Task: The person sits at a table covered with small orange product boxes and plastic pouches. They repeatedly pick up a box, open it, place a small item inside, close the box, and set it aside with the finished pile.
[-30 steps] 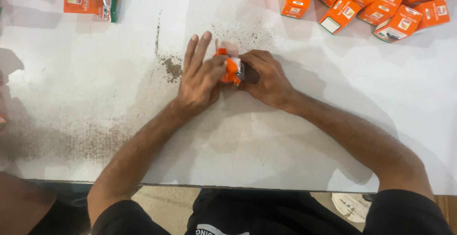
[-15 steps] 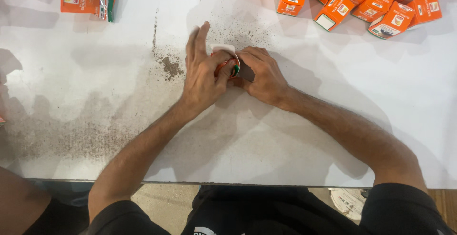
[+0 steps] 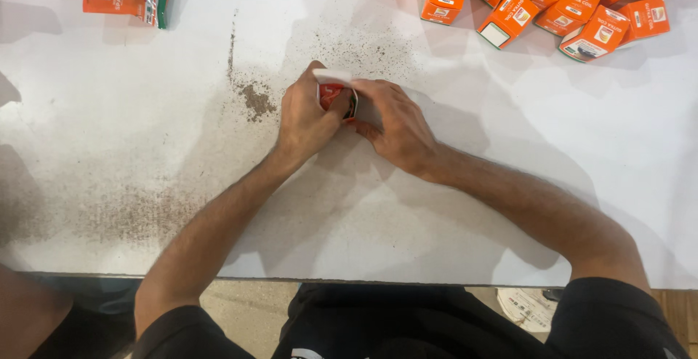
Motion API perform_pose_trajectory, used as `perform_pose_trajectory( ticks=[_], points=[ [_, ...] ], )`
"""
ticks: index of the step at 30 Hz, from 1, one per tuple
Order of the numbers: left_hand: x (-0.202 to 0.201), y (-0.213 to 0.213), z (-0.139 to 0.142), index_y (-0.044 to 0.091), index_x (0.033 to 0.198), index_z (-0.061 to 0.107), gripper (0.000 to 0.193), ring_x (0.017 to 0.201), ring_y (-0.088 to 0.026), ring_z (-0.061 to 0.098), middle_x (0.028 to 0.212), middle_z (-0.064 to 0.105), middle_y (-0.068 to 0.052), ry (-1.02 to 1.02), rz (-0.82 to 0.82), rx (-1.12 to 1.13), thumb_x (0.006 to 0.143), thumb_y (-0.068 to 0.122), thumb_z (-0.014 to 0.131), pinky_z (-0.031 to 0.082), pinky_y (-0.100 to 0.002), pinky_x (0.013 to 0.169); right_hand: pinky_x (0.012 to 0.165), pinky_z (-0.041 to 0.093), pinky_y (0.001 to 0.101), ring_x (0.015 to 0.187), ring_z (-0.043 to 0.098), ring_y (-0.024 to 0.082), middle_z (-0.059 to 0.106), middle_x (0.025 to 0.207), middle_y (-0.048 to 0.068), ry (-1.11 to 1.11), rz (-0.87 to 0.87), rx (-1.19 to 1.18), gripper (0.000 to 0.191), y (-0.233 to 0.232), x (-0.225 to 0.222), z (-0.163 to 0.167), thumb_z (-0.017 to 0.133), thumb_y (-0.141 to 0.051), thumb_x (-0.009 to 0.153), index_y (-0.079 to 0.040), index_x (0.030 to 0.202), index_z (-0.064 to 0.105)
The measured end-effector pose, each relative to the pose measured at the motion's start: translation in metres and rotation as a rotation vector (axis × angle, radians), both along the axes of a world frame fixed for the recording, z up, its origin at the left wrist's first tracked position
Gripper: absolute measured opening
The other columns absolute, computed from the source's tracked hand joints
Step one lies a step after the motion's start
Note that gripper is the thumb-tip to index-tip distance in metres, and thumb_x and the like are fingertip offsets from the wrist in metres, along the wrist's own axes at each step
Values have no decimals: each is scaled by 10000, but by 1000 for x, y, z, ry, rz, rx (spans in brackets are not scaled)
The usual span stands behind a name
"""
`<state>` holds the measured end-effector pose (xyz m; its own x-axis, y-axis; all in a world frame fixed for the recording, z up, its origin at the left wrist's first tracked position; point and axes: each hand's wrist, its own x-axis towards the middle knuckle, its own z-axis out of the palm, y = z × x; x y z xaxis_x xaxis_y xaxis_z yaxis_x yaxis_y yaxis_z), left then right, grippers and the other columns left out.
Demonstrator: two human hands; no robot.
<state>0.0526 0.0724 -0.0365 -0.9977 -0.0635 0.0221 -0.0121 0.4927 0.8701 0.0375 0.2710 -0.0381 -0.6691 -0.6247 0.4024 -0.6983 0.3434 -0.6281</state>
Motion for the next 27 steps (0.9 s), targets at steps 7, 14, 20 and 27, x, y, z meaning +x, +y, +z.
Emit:
perform_pose_trajectory(
  ticks=[7,14,20,27],
  points=[
    [13,-30,13,68,1220,616,385,764,-106,720,930,732,-75,-288,-204,776,846,136,553,653,-258,696,1074,494,498,1267,602,417,579,1404,291,382,-10,269,684,-6,-2,-6,748,-62,921,68,1498,404],
    [-3,-14,3,-18,1092,667,118,631,-176,632,843,706,-155,-227,-83,228,1014,61,626,525,-315,516,981,563,472,1192,636,447,579,1377,290,315,-18,166,569,-9,-1,-1,774,-29,864,37,1359,502],
    [19,-11,4,-17,1237,645,336,1209,-358,696,1287,679,-177,709,-242,-150,916,-112,623,624,-413,962,852,587,453,1071,688,384,642,1321,204,120,-4,73,521,-4,-5,2,833,-13,804,-19,1184,476],
    [21,-25,-21,26,1099,700,210,1310,-341,629,1376,657,-177,658,-305,-289,933,75,818,615,-419,1035,827,592,438,1062,710,380,678,1290,182,116,2,55,618,-2,-7,-1,863,-30,801,-65,1209,401]
  ],
)
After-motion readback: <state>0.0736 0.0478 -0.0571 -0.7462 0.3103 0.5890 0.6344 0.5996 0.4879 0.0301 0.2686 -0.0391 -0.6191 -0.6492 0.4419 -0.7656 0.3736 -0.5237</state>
